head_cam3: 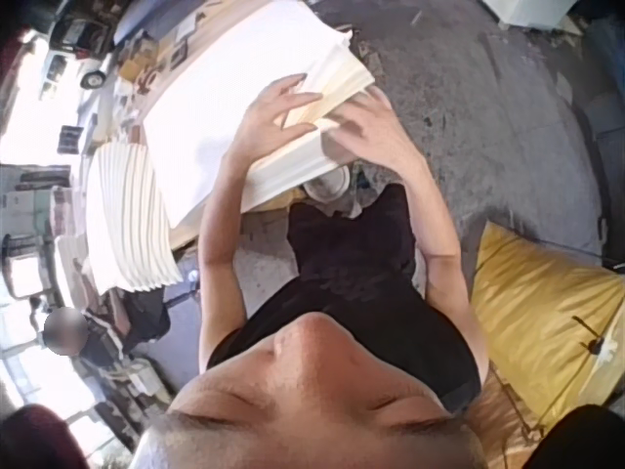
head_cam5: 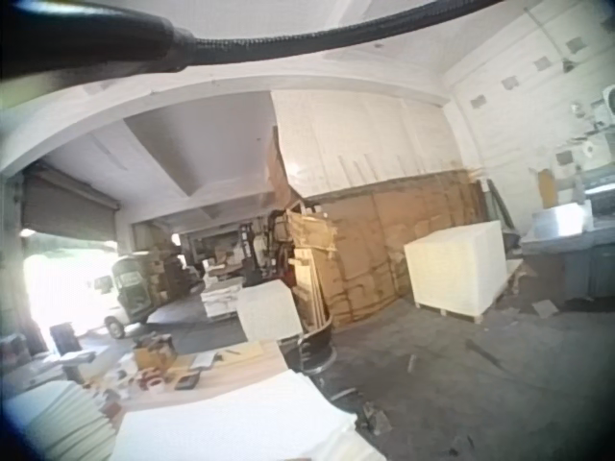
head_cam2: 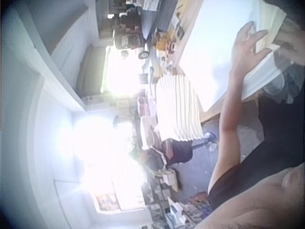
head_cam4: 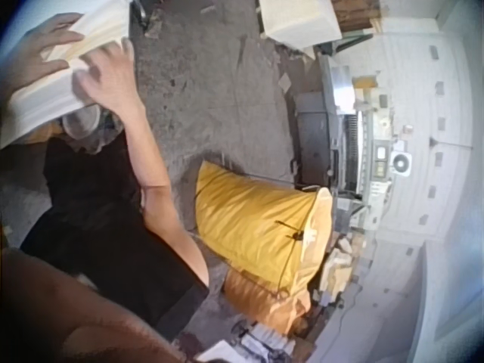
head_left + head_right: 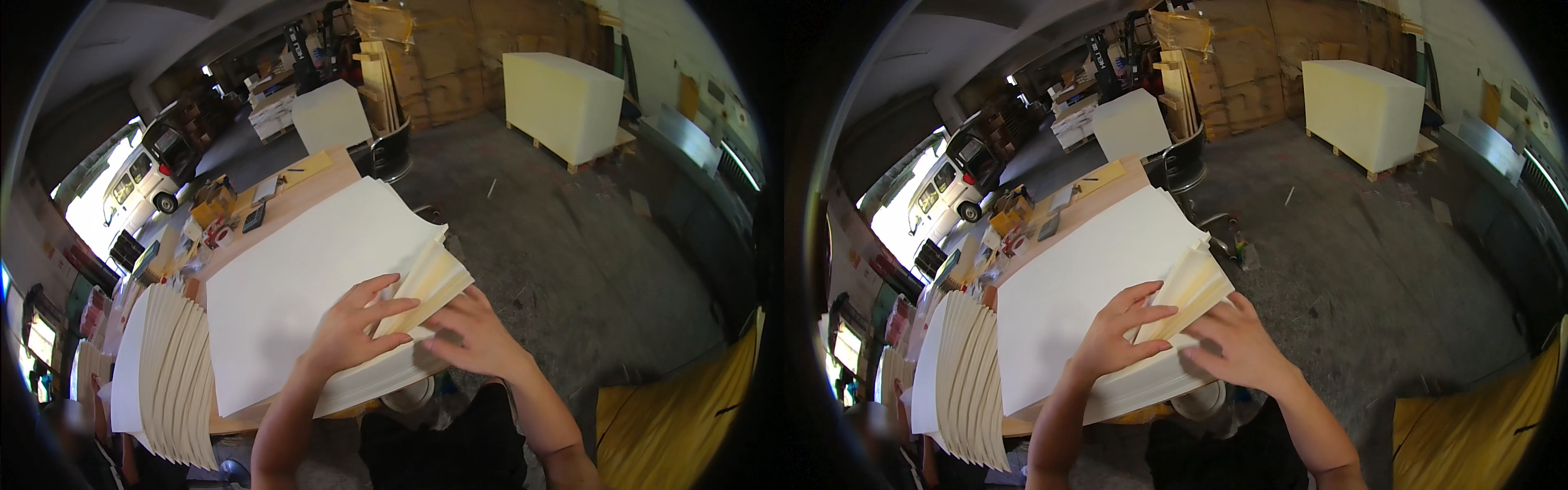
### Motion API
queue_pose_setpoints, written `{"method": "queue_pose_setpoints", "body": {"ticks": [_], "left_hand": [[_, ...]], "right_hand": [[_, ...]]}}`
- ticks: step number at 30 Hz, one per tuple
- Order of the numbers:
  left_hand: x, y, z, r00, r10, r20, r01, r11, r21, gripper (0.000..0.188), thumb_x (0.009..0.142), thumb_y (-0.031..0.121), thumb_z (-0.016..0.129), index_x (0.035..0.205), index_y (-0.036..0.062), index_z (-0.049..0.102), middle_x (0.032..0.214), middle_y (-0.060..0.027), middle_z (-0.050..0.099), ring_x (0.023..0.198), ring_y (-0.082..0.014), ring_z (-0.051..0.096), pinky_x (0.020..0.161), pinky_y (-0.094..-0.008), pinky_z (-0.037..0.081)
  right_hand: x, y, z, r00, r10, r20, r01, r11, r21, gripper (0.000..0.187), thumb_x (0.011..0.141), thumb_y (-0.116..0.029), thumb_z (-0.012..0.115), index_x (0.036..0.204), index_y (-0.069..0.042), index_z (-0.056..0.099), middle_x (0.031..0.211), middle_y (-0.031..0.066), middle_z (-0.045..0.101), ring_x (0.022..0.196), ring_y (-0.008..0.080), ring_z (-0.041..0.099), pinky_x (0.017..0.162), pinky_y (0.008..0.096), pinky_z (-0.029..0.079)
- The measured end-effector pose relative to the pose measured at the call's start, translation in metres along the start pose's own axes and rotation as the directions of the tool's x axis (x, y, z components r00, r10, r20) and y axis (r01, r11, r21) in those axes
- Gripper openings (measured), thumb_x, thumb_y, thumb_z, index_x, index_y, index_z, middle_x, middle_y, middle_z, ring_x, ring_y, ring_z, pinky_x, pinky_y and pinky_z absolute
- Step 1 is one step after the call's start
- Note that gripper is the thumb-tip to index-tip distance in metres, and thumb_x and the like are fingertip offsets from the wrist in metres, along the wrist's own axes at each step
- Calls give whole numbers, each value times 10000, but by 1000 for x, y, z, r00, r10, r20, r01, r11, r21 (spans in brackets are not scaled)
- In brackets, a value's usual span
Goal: The person sorts through a stack of large white paper sheets on a wooden table, flipping through the edges with their hands before moving a segment of the stack aside.
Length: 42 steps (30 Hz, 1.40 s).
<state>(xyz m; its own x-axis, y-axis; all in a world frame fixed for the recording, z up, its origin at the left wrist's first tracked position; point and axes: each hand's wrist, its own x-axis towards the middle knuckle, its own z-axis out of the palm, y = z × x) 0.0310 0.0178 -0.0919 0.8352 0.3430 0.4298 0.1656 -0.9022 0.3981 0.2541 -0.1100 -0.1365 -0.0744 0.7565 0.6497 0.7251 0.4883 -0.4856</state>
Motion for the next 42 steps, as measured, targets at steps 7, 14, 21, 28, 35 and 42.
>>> {"method": "queue_pose_setpoints", "body": {"ticks": [7,14,21,28,35,42], "left_hand": [[8,19,6,985,110,134,-146,943,299,669,935,310,732,1561,224,513,1605,-147,455,1410,-361,514,1087,-438,528],[13,7,17,991,101,86,-128,905,407,695,906,281,768,1521,85,512,1539,-177,509,1395,-365,530,1041,-437,557],[9,17,14,996,-56,71,17,887,461,701,943,361,722,1543,81,492,1267,-110,642,1116,-301,661,900,-404,595],[21,15,-6,991,-7,137,-49,916,399,582,963,215,700,1525,239,551,1408,-146,613,1092,-321,688,836,-392,615],[19,11,-11,991,-33,132,-4,962,274,408,976,223,676,1367,341,698,1582,-155,488,1252,-354,653,934,-448,601],[13,13,-14,993,-35,112,15,984,175,475,898,474,785,1345,328,718,1566,-173,512,1254,-373,650,957,-431,593]], "right_hand": [[-14,10,4,990,73,117,-76,997,30,393,873,-304,748,1226,-133,759,1311,106,682,1355,301,549,1219,513,263],[-8,7,-5,979,180,94,-190,975,118,324,869,-205,749,1171,-88,758,1219,105,731,1171,292,674,1111,445,432],[-12,16,-41,830,557,-2,-539,802,-257,388,964,-340,727,792,-17,598,840,156,698,735,344,695,655,472,535],[30,-1,-30,919,394,-20,-394,915,-91,401,991,-343,680,790,-9,587,743,189,666,687,415,657,638,478,530],[25,20,-1,771,635,-49,-478,627,615,425,1034,-291,672,709,-78,501,634,-6,546,625,113,625,524,291,444],[34,16,-7,694,699,174,-468,254,847,392,1026,-294,683,703,-120,545,627,-6,572,543,101,596,481,248,399]]}}
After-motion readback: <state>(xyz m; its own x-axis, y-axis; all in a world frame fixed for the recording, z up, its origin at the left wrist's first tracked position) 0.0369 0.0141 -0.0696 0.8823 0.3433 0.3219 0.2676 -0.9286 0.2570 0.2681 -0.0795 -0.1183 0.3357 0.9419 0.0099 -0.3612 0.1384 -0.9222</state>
